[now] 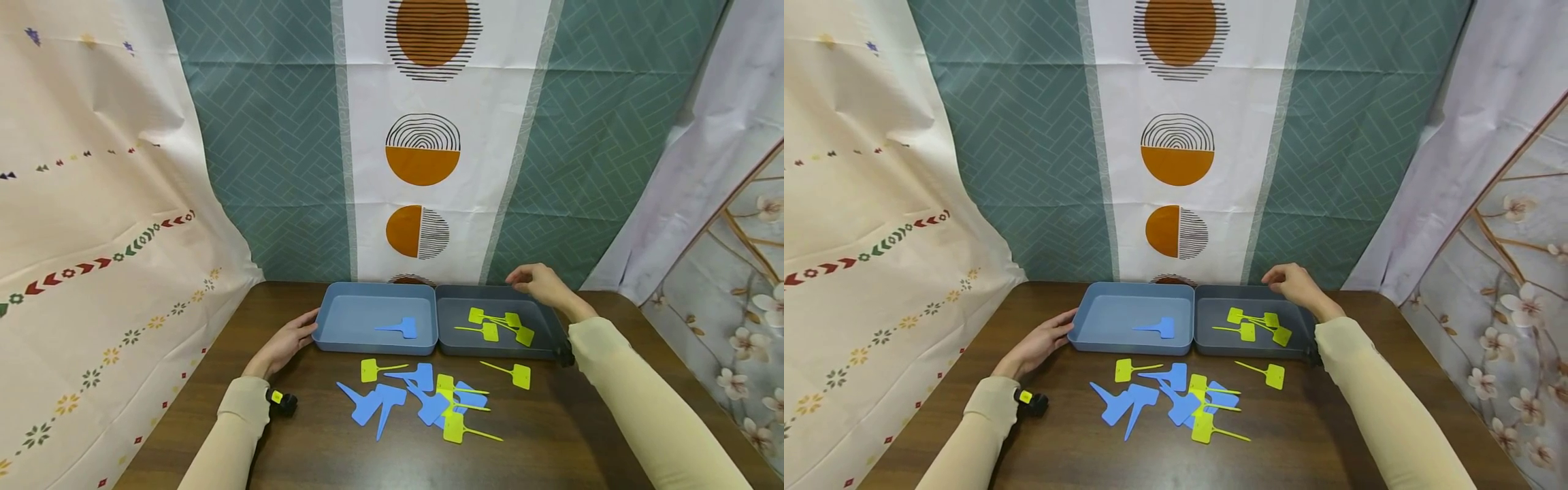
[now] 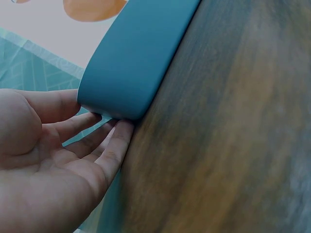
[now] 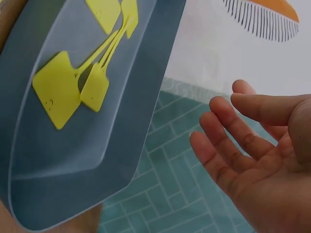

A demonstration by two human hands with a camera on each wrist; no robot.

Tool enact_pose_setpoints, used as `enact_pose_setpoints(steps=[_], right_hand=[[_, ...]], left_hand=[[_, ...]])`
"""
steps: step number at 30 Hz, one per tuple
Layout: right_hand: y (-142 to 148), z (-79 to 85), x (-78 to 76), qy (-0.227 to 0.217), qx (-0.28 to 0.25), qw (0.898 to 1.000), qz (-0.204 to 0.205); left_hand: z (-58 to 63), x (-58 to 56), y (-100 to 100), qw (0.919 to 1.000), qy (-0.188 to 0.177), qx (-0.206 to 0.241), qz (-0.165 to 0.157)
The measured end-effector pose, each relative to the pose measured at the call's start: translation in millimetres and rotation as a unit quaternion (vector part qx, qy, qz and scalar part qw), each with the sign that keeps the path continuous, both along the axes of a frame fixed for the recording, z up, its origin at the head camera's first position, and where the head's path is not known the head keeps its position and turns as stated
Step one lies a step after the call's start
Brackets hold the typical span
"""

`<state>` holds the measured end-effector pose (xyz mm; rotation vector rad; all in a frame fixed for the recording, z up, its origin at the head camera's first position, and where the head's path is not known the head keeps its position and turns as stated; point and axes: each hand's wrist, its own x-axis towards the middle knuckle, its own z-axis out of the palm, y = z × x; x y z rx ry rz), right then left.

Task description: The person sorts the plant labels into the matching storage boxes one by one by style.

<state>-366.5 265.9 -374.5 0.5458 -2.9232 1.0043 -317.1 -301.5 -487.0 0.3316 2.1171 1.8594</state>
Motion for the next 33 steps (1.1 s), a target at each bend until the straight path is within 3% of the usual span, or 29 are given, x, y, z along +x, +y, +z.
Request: enact_pose_setpoints(steps=[16, 26, 33], right_hand=[[-16, -3.2, 25.1, -0.02, -0.03, 0.997, 0.07], [-28, -4.3, 46.7, -0.042, -0.045, 0.994, 0.087], [-40, -8.2, 58.5, -0.033, -0.05, 0.993, 0.105]], left_hand=[[-1.0, 1.7, 3, 1.0, -0.004, 0.003, 0.005], [0.9, 1.3, 2, 1.0, 0.0, -0.001, 0.004], [1.3, 1.7, 2, 1.0, -0.001, -0.001, 0.001]])
